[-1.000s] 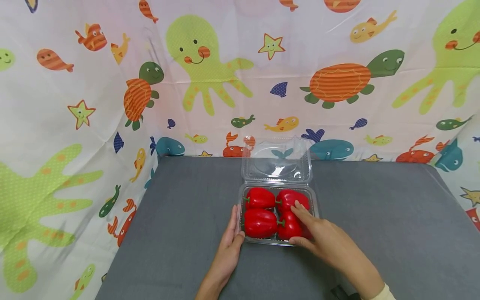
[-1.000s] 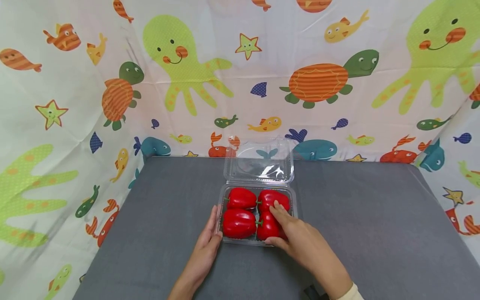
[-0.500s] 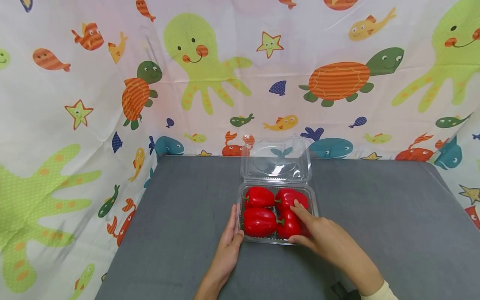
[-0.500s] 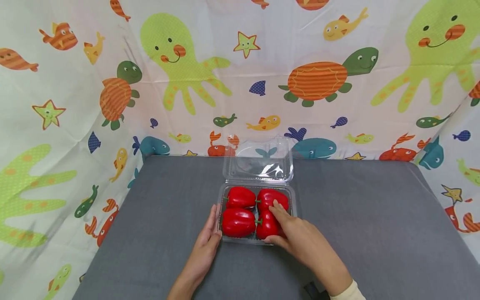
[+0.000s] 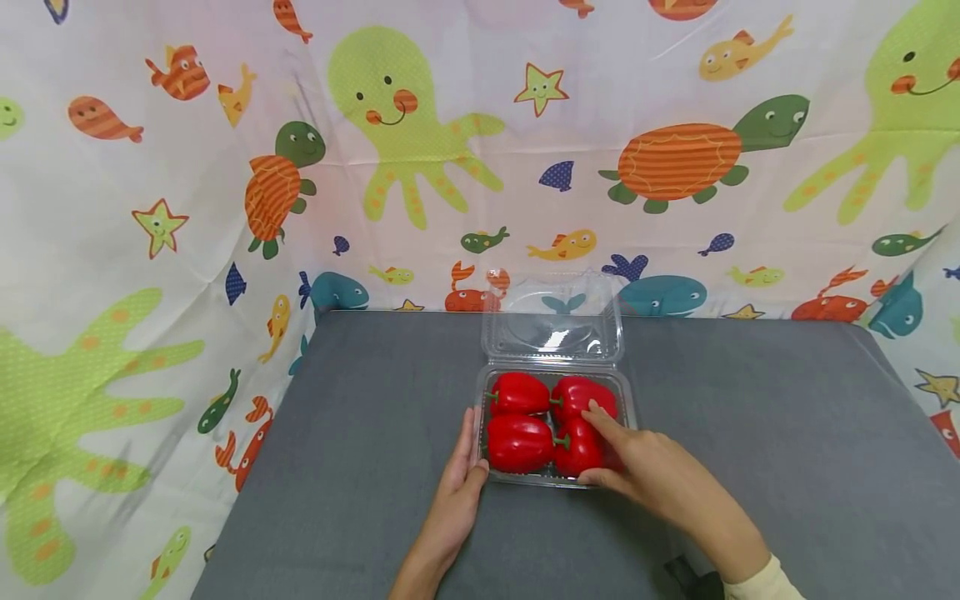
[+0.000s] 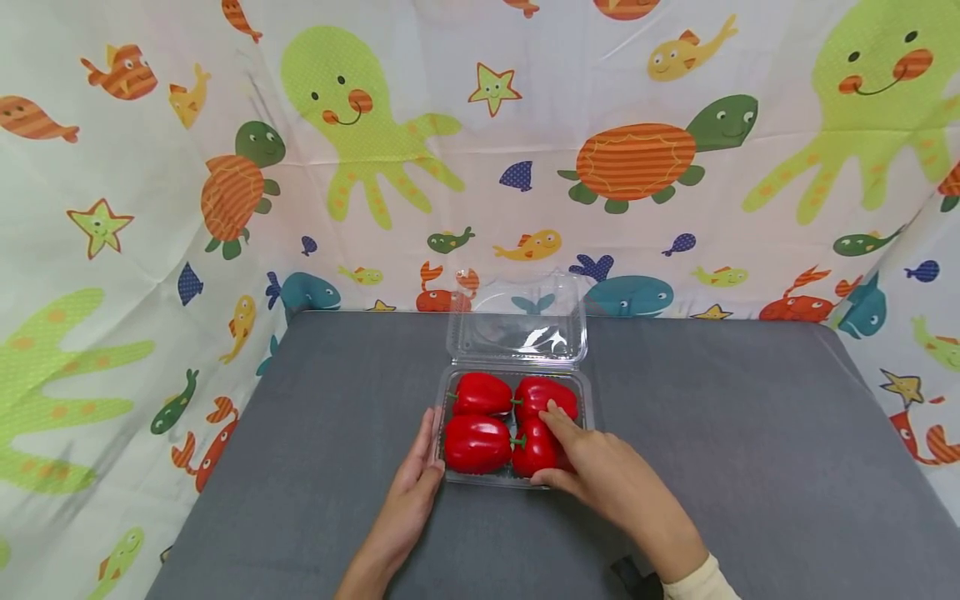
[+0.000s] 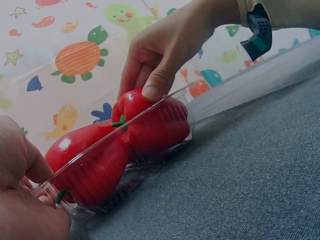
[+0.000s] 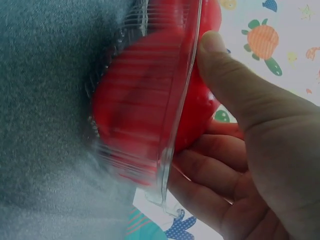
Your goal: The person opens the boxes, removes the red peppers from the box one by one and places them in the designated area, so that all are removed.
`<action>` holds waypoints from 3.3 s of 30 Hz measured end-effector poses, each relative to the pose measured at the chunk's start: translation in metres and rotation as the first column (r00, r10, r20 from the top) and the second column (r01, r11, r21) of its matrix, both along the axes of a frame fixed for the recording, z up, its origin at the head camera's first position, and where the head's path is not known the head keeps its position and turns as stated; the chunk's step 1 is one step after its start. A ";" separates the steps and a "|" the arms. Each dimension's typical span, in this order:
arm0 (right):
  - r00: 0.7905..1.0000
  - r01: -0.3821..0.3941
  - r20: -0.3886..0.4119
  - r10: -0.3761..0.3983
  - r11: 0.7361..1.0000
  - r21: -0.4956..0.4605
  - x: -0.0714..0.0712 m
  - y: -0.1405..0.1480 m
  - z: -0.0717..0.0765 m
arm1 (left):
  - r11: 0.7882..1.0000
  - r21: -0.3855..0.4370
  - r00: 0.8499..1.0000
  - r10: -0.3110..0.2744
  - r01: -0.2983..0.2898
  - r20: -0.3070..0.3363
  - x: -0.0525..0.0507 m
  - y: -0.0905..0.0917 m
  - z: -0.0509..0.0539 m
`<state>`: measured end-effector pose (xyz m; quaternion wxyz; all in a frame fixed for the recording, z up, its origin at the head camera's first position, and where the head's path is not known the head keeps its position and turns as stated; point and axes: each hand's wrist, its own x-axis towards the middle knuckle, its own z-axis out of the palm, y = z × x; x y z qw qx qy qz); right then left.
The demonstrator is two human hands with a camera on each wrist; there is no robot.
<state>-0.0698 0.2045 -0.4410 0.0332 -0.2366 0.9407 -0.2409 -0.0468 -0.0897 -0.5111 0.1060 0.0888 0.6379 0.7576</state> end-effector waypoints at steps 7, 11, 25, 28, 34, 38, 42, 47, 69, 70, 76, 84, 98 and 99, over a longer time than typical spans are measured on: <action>1.000 -0.020 0.022 0.020 1.000 -0.013 -0.002 0.002 0.002 | 1.000 -0.001 1.000 0.003 -0.003 0.011 0.001 0.000 -0.001; 0.998 -0.027 0.048 0.028 0.999 -0.027 -0.003 0.003 0.004 | 1.000 0.006 1.000 0.004 -0.004 0.012 0.000 0.000 -0.001; 0.994 -0.036 0.096 0.042 0.997 -0.061 -0.005 0.006 0.008 | 1.000 -0.009 1.000 0.000 0.000 0.008 0.000 0.000 -0.001; 0.993 -0.038 0.106 0.045 0.997 -0.066 -0.005 0.006 0.011 | 1.000 -0.008 1.000 -0.001 0.001 0.009 -0.001 0.000 -0.001; 0.995 -0.032 0.096 0.037 0.998 -0.056 -0.005 0.006 0.015 | 1.000 -0.008 1.000 0.000 0.000 0.006 -0.001 0.000 0.000; 0.996 -0.009 0.084 0.013 0.998 -0.054 -0.004 0.007 0.018 | 1.000 -0.009 1.000 0.002 -0.002 0.003 -0.001 0.000 0.001; 0.995 0.017 0.097 -0.012 0.998 -0.054 -0.003 0.008 0.020 | 1.000 -0.011 1.000 0.003 -0.003 -0.001 -0.002 0.000 0.000; 0.993 0.019 0.117 -0.012 0.998 -0.055 -0.003 0.009 0.023 | 1.000 -0.018 1.000 0.003 -0.003 0.011 -0.002 0.000 0.000; 0.997 0.066 0.054 -0.063 0.995 -0.070 -0.002 0.024 0.034 | 1.000 -0.022 1.000 0.004 -0.003 0.012 -0.001 0.000 0.001; 0.997 0.070 0.048 -0.067 0.995 -0.066 -0.002 0.025 0.034 | 1.000 -0.021 1.000 0.003 -0.003 0.015 -0.002 0.000 0.001; 0.996 0.095 0.007 -0.094 0.995 -0.039 -0.003 0.028 0.037 | 1.000 -0.020 0.999 0.011 -0.010 0.046 -0.002 0.001 0.002; 0.993 0.106 -0.049 -0.107 0.994 -0.027 -0.004 0.032 0.039 | 1.000 -0.023 0.998 0.016 -0.014 0.054 -0.001 0.001 0.003; 0.984 0.133 -0.117 -0.135 0.991 -0.023 -0.006 0.041 0.044 | 1.000 -0.017 0.998 0.016 -0.015 0.056 -0.001 0.001 0.003; 0.983 0.134 -0.123 -0.136 0.991 -0.024 -0.006 0.042 0.044 | 1.000 -0.017 0.998 0.018 -0.017 0.055 -0.001 0.000 0.003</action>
